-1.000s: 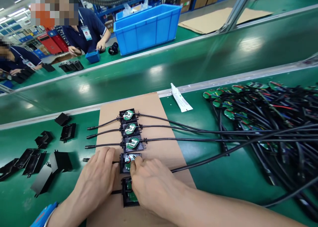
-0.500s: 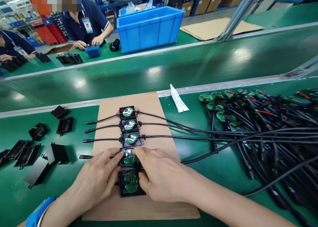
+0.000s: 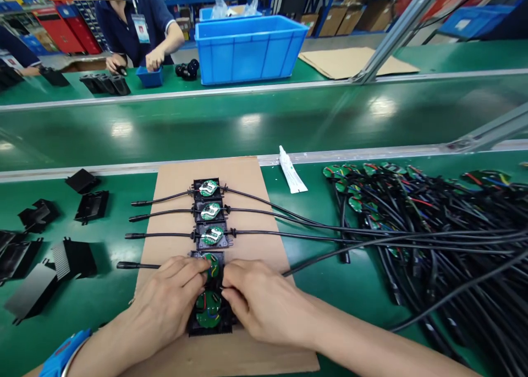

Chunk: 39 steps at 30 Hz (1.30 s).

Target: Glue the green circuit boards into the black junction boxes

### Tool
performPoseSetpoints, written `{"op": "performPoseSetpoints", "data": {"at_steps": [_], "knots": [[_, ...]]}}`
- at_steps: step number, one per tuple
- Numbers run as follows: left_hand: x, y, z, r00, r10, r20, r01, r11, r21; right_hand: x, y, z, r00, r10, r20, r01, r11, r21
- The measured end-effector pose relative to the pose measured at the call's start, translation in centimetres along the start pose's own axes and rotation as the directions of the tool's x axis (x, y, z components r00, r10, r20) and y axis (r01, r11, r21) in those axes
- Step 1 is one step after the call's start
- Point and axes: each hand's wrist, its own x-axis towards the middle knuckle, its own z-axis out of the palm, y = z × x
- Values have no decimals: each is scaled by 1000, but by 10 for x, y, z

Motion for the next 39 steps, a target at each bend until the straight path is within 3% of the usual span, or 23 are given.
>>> {"op": "performPoseSetpoints", "data": {"at_steps": [2, 5, 10, 14, 17, 19, 23, 28, 31, 34, 37, 39], "knots": [[-1, 1, 1, 1000, -7, 11, 7, 1000, 2, -1, 8, 12, 975, -149, -164, 124, 980, -153], [-3, 1, 3, 999, -19, 27, 19, 1000, 9, -1, 19, 23, 936, -226, -269, 144, 945, -292], [-2, 4, 1, 1000, -8, 24, 7, 998, 59, 2, 20, 19, 974, -136, -181, 84, 960, -268], [8, 9, -3, 999, -2, 54, -4, 994, 106, 7, 15, 18, 988, -114, -102, 73, 937, -343], [15, 12, -5, 992, -49, 117, 35, 992, 121, 8, 14, 23, 984, -136, -120, 80, 919, -386], [15, 13, -5, 993, -56, 105, 43, 992, 123, 6, 15, 25, 974, -159, -163, 83, 914, -397], [8, 9, -2, 999, -25, 38, 20, 991, 130, 0, 17, 19, 959, -129, -252, 47, 950, -309], [7, 11, 2, 996, -29, 80, 16, 987, 163, 0, 18, 17, 932, -98, -349, 72, 994, -88], [8, 14, 0, 994, -59, 96, 44, 987, 154, 2, 19, 14, 946, -102, -307, 89, 994, -58], [8, 5, -9, 999, -43, -14, 43, 999, 30, 6, 24, -2, 971, -89, -220, 82, 996, -44], [12, -20, -21, 965, -138, -224, 137, 990, -18, 16, 35, -17, 943, -104, -315, 74, 992, -107], [17, -39, -27, 936, -226, -269, 246, 968, 43, 24, 44, -19, 928, -77, -365, 14, 985, -172]]}}
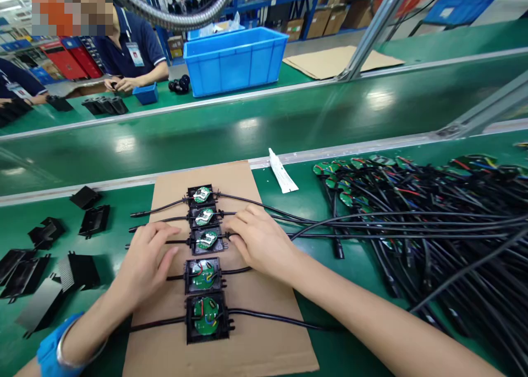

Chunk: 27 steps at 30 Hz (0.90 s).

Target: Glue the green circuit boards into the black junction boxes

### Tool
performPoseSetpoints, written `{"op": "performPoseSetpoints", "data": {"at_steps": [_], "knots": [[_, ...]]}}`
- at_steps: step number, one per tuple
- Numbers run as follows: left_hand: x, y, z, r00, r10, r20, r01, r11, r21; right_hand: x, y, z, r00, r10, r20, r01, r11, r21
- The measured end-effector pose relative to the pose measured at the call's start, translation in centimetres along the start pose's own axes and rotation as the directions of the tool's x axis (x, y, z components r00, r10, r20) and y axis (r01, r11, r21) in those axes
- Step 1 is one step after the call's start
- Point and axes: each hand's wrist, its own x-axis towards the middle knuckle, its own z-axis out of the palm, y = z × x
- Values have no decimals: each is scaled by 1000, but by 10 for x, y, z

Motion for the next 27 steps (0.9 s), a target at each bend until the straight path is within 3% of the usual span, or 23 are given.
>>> {"op": "performPoseSetpoints", "data": {"at_steps": [2, 4, 8, 10, 14, 19, 27], "knots": [[7, -13, 1, 998, -41, 55, 38, 998, 59, 2, 7, 6, 999, 33, 29, -32, 998, -54], [8, -18, 1, 993, -50, 105, 50, 999, 9, -1, 9, 10, 998, 42, 45, -40, 999, -34], [0, -10, -5, 994, -57, 90, 71, 984, -162, -13, -3, 0, 998, 53, -18, -51, 996, 69], [-3, -4, -10, 994, -35, 106, 52, 985, -165, -15, -12, -10, 998, 53, 21, -54, 998, 44], [1, 3, -10, 977, -34, 211, 41, 999, -28, -10, -25, -17, 984, 64, 167, -52, 996, -74], [11, 7, -4, 935, -62, 349, 4, 987, 163, -1, -24, -9, 969, 79, 232, -42, 986, -162], [24, 12, -12, 906, -99, 411, 23, 982, 186, 22, -32, -13, 953, 78, 294, -22, 982, -190]]}}
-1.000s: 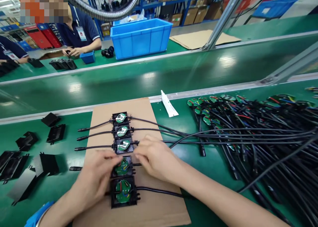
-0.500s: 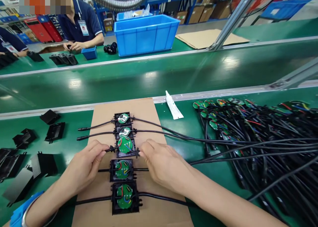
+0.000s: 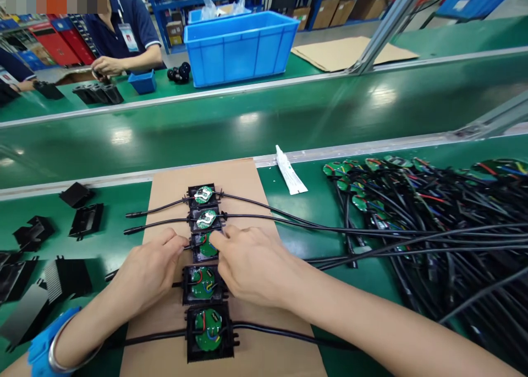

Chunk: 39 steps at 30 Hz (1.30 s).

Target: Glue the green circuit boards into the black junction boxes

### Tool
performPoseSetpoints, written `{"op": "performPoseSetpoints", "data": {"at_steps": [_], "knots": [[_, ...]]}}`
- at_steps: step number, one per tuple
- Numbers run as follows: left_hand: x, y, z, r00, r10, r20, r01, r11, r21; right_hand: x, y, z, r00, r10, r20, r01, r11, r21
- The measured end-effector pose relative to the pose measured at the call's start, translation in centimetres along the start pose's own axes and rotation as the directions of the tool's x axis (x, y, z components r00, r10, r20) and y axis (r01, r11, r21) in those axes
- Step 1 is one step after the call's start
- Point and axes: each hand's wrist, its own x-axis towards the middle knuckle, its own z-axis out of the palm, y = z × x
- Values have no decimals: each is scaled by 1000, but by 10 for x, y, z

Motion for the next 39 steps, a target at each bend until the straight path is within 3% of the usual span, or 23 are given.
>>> {"op": "performPoseSetpoints", "data": {"at_steps": [5, 11, 14, 19, 22, 26, 29, 32, 35, 37, 39], "knots": [[4, -6, 5, 999, 15, -51, -22, 989, -144, 9, -5, 6, 998, -15, 57, 17, 999, -41], [9, -9, 9, 984, 55, -172, -105, 948, -301, 8, -6, 16, 1000, -8, 12, 9, 999, -46], [7, -4, 10, 960, 53, -276, -127, 958, -258, 7, -7, 16, 1000, 8, 14, -7, 999, -45], [1, -4, 27, 869, 159, -468, -181, 983, -2, 7, -8, 17, 1000, 21, 7, -21, 999, -28], [0, -8, 33, 865, 247, -438, -211, 969, 131, 8, -8, 17, 1000, 23, 19, -23, 1000, 2], [2, -4, 29, 865, 404, -299, -299, 892, 338, 10, -9, 14, 997, 15, 79, -18, 999, 36], [3, 0, 23, 882, 425, -204, -308, 846, 435, 9, -10, 10, 993, 9, 120, -14, 999, 42], [2, -1, 19, 906, 357, -226, -265, 897, 355, 6, -7, 8, 994, 31, 102, -38, 997, 65], [1, -1, 16, 890, 228, -396, -202, 974, 106, 1, 2, 5, 997, 5, 77, -16, 989, 150], [2, 1, 17, 865, 214, -455, -261, 964, -44, -3, 9, 2, 997, 3, 83, -21, 976, 216], [5, 4, 18, 858, 284, -427, -357, 928, -101, -6, 13, -1, 995, 45, 90, -66, 967, 246]]}}
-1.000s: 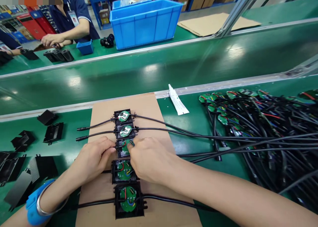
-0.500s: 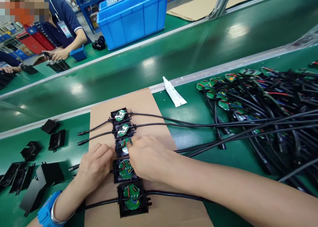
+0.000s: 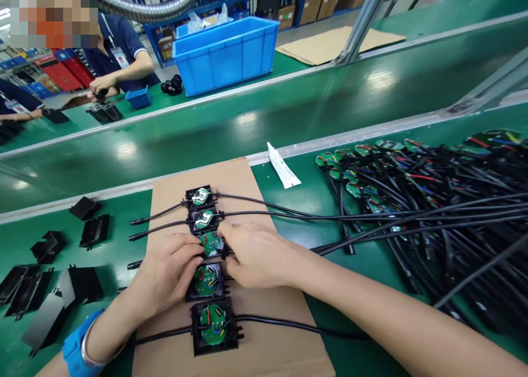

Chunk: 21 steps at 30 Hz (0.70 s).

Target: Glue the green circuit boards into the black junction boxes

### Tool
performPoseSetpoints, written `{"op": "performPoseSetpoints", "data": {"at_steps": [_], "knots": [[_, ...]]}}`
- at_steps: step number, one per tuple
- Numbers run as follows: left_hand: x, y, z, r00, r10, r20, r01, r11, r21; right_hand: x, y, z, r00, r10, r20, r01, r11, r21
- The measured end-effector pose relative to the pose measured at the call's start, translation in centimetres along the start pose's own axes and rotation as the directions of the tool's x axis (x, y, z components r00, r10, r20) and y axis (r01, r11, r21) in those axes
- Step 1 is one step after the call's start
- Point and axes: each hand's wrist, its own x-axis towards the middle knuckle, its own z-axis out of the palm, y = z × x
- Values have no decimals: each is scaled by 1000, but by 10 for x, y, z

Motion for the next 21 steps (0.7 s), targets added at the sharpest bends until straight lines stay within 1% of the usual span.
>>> {"op": "performPoseSetpoints", "data": {"at_steps": [2, 4, 6, 9, 12, 14, 16, 19, 21], "knots": [[2, 1, 3, 996, 60, 66, -58, 998, -32, -3, 0, -1, 999, 33, -16, -33, 999, -4], [2, 1, 6, 993, 68, 97, -66, 998, -24, -6, -1, 0, 999, 33, -44, -35, 999, -40], [0, 1, 9, 991, 58, 124, -55, 998, -22, -7, -2, 4, 997, 10, -76, -16, 996, -87], [-2, 0, 13, 987, 45, 157, -40, 999, -37, -6, 1, 14, 988, -66, -141, 47, 990, -133], [-2, 0, 15, 984, 32, 174, -23, 998, -56, 0, 10, 27, 951, -148, -271, 104, 980, -170], [-1, 1, 15, 982, 27, 185, -17, 998, -57, 4, 15, 35, 925, -169, -341, 109, 976, -190], [-1, 2, 14, 981, 16, 196, -8, 999, -42, 5, 18, 39, 921, -178, -347, 111, 973, -204], [-2, 4, 13, 975, -13, 222, 13, 1000, 2, 5, 18, 38, 935, -189, -298, 113, 960, -254], [-2, 6, 13, 973, 4, 232, -8, 1000, 16, 5, 16, 36, 946, -193, -262, 112, 949, -296]]}}
